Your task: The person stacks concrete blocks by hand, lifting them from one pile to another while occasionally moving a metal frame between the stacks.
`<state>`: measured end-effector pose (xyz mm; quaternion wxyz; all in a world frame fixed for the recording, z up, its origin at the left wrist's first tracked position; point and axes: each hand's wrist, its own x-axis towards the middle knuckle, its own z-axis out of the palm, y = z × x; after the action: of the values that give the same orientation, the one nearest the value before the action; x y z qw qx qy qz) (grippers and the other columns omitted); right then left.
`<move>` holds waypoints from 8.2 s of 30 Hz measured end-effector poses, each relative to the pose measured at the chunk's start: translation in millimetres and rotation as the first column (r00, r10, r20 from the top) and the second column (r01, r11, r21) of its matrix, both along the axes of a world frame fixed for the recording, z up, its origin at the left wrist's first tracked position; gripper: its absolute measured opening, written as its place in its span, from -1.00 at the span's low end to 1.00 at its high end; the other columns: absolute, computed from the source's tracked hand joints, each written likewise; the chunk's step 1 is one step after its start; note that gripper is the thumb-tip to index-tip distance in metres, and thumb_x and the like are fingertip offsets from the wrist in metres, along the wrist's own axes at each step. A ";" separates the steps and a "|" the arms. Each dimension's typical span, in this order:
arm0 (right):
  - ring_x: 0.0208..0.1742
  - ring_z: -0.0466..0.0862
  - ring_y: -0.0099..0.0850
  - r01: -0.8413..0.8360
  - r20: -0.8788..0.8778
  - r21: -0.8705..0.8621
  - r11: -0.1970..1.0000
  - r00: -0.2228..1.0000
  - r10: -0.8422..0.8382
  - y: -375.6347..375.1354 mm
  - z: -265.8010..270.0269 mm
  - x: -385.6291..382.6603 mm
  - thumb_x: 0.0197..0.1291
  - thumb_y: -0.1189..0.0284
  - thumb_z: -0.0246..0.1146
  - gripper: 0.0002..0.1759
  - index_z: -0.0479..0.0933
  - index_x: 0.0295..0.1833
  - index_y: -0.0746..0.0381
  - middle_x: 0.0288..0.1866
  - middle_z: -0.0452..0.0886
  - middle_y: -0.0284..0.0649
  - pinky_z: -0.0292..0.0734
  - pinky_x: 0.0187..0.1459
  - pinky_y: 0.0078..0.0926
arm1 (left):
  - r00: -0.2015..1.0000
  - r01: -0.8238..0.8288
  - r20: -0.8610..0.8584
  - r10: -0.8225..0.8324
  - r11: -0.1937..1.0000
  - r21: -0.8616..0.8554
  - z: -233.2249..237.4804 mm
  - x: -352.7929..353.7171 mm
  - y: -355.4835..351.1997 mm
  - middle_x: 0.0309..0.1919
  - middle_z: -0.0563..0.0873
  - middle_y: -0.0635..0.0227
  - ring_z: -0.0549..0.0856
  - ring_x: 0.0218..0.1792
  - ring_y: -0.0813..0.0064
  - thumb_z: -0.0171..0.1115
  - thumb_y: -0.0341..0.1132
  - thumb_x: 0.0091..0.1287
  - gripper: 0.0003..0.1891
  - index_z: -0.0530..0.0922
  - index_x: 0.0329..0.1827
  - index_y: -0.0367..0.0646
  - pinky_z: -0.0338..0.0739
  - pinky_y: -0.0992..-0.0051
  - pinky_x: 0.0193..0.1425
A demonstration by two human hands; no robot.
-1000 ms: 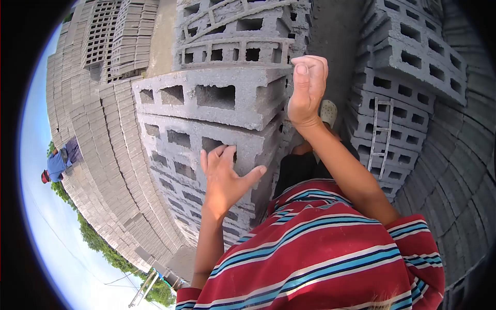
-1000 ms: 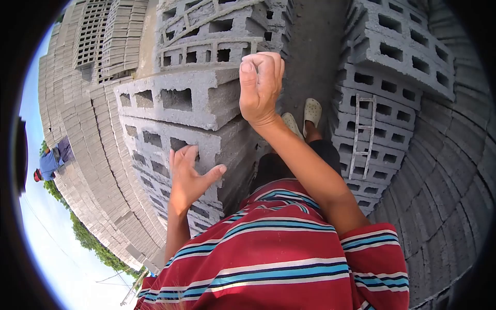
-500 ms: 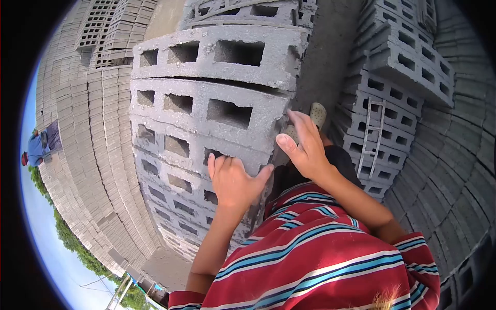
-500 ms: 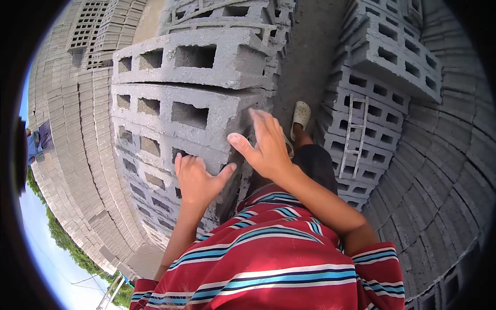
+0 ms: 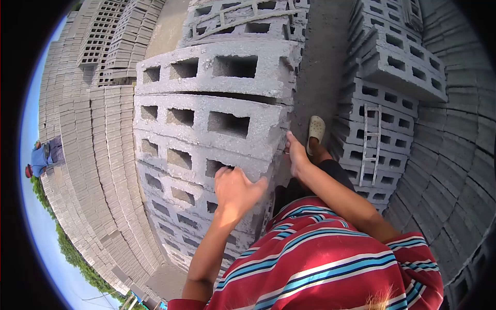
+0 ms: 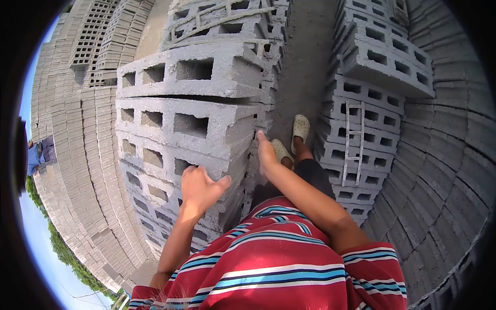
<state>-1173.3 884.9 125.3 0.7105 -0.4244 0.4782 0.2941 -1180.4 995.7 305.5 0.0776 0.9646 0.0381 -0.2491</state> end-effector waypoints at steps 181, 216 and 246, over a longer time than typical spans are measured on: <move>-0.48 0.23 -0.77 0.587 0.910 -0.413 0.696 0.260 0.322 -117.4 181.9 -73.7 0.29 0.33 0.13 -0.72 0.54 -0.16 0.37 -0.49 0.36 -0.55 0.12 -0.46 -0.81 | 0.970 0.054 0.241 -0.041 0.998 -0.045 -5.8 -28.8 5.4 -0.35 0.68 -0.04 0.64 -0.16 0.09 0.22 0.07 0.02 -0.48 0.63 -0.34 -0.34 0.29 0.27 0.17; -0.44 0.60 -0.06 -0.188 0.253 -0.868 0.460 0.631 0.734 -236.1 31.5 21.7 0.17 0.25 0.14 -0.77 0.56 -0.25 0.17 -0.47 0.60 -0.08 0.46 -0.44 -0.18 | 0.969 -0.185 0.169 0.179 0.983 0.018 -10.6 178.9 -82.3 -0.59 0.55 -0.10 0.51 -0.29 -0.03 0.40 0.06 -0.21 -0.40 0.45 -0.68 -0.46 0.37 0.20 -0.09; -0.42 0.58 0.01 -0.065 0.492 -0.727 0.683 0.644 0.585 -203.6 45.1 34.4 0.22 0.35 0.07 -0.80 0.46 -0.21 0.27 -0.46 0.57 0.01 0.44 -0.41 -0.13 | 0.890 -0.452 -0.156 0.429 0.778 -0.436 40.7 212.4 -80.9 -0.36 0.66 0.16 0.63 -0.40 0.38 0.31 -0.34 -0.08 -0.59 0.54 -0.19 -0.46 0.53 0.48 -0.23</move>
<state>-1139.0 681.3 170.4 0.5695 -0.8052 0.1544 0.0592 -968.0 914.8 346.2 0.3594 0.8759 0.2042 -0.2487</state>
